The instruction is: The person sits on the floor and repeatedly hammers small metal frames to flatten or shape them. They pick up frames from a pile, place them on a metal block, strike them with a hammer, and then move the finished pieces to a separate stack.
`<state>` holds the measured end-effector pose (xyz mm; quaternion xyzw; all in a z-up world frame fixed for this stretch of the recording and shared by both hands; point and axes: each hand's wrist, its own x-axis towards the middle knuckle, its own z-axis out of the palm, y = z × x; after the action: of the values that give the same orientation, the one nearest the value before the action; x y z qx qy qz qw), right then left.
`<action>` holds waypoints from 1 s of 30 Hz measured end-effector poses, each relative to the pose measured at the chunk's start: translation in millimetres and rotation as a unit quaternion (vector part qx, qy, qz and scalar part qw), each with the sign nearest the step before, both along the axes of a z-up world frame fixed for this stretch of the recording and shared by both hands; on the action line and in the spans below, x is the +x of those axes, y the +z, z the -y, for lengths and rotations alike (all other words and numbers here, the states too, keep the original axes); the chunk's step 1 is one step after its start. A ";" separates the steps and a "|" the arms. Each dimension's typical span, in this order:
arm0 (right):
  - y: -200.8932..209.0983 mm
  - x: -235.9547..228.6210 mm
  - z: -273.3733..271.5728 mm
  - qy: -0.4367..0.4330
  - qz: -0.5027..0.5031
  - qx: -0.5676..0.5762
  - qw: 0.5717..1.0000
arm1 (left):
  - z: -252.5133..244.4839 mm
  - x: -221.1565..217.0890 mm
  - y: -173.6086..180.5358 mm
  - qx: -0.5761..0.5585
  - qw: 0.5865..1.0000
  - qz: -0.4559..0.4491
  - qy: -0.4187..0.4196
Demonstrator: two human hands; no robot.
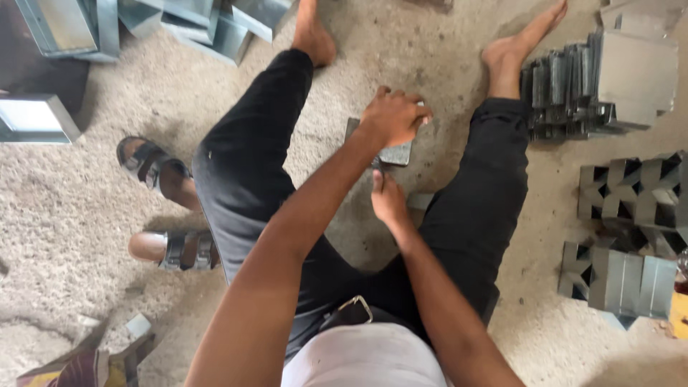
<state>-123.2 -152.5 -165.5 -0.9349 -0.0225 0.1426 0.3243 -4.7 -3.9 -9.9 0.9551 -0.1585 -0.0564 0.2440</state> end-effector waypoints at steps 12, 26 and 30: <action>-33.7 62.4 25.2 0.064 0.121 0.017 0.990 | 0.1 27.3 -0.9 0.029 0.999 0.043 -0.004; -23.6 50.5 49.0 -0.013 0.027 0.065 0.997 | 8.3 1.4 7.3 0.045 0.998 -0.021 -0.041; 9.3 34.2 41.3 -0.186 -0.240 0.265 0.915 | -3.8 18.3 -5.3 0.053 0.998 0.020 -0.018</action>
<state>-89.0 -193.8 -156.2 -0.7397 0.1931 0.2888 0.5763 13.5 -0.2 -15.2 0.9646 -0.1773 -0.0496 0.1891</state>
